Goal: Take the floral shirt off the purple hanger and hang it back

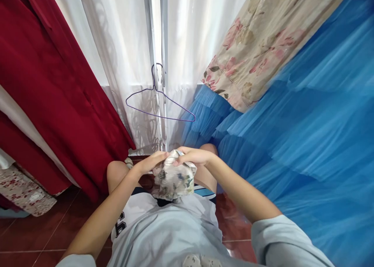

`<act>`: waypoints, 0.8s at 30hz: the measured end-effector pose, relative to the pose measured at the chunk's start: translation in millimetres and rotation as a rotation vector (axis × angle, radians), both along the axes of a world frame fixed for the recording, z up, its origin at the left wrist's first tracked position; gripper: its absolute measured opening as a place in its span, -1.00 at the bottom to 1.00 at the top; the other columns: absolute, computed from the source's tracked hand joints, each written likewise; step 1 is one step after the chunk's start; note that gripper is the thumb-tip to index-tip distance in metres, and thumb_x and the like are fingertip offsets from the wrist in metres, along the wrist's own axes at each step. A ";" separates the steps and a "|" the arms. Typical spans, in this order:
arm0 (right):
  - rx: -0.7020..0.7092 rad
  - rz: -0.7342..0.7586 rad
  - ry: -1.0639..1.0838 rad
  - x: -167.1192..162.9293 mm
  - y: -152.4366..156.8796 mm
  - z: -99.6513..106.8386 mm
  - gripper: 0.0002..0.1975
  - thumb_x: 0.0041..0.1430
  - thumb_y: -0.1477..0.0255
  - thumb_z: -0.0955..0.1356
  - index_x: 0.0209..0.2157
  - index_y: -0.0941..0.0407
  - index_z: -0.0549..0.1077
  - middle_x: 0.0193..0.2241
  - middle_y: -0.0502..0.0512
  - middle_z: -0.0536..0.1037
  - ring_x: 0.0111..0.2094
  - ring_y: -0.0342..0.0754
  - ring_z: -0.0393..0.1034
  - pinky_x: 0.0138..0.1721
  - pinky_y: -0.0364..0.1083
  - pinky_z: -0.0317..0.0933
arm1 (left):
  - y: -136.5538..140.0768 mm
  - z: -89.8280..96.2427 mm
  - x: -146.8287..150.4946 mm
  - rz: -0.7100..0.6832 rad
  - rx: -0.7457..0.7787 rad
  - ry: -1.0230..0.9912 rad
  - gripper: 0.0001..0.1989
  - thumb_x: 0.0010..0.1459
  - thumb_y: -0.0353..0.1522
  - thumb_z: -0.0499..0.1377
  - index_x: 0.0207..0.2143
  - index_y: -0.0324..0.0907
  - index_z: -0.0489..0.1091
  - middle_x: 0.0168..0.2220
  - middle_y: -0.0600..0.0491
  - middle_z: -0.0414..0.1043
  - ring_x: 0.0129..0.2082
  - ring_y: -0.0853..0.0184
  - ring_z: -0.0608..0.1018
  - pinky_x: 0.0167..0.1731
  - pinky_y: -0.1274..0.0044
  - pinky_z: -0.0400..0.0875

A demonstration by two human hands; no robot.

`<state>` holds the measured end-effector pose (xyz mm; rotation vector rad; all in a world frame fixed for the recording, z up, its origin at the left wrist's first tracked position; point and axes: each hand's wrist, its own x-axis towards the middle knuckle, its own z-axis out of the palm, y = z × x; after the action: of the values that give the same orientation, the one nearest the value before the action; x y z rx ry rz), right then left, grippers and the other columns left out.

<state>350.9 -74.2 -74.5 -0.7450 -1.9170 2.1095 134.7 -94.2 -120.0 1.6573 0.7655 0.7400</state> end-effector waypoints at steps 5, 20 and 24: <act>0.588 -0.254 -0.144 32.8 30.2 54.8 -0.89 -0.02 0.50 0.38 -0.55 0.21 0.53 -0.65 -0.06 0.44 -0.64 -0.21 0.20 -0.64 -0.21 0.01 | 7.3 -30.6 -7.6 0.198 -0.079 -0.093 -0.52 0.02 0.00 0.30 -0.28 -0.27 0.50 -0.40 0.01 0.48 -0.45 0.34 0.47 -0.43 0.55 0.34; 0.589 -0.613 0.310 -26.7 167.2 92.2 -0.87 0.04 0.41 0.44 -0.46 0.18 0.48 -0.61 -0.06 0.48 -0.60 -0.21 0.26 -0.56 -0.24 0.10 | 33.2 41.9 -44.8 0.638 0.237 -0.379 -0.65 0.06 -0.14 0.33 -0.23 -0.22 0.52 -0.33 0.03 0.52 -0.34 0.32 0.52 -0.29 0.55 0.40; 0.438 -0.624 0.252 -35.6 165.9 88.1 -0.87 0.00 0.46 0.48 -0.48 0.19 0.47 -0.63 -0.03 0.48 -0.60 -0.15 0.32 -0.56 -0.19 0.18 | 35.0 30.9 -79.9 0.658 0.193 -0.241 -0.67 0.04 -0.17 0.33 -0.25 -0.23 0.52 -0.38 0.03 0.50 -0.44 0.36 0.49 -0.43 0.58 0.36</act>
<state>315.3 91.7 13.5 -0.7954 -1.6392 1.2894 54.8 -59.2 -89.0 1.4403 1.1034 1.4845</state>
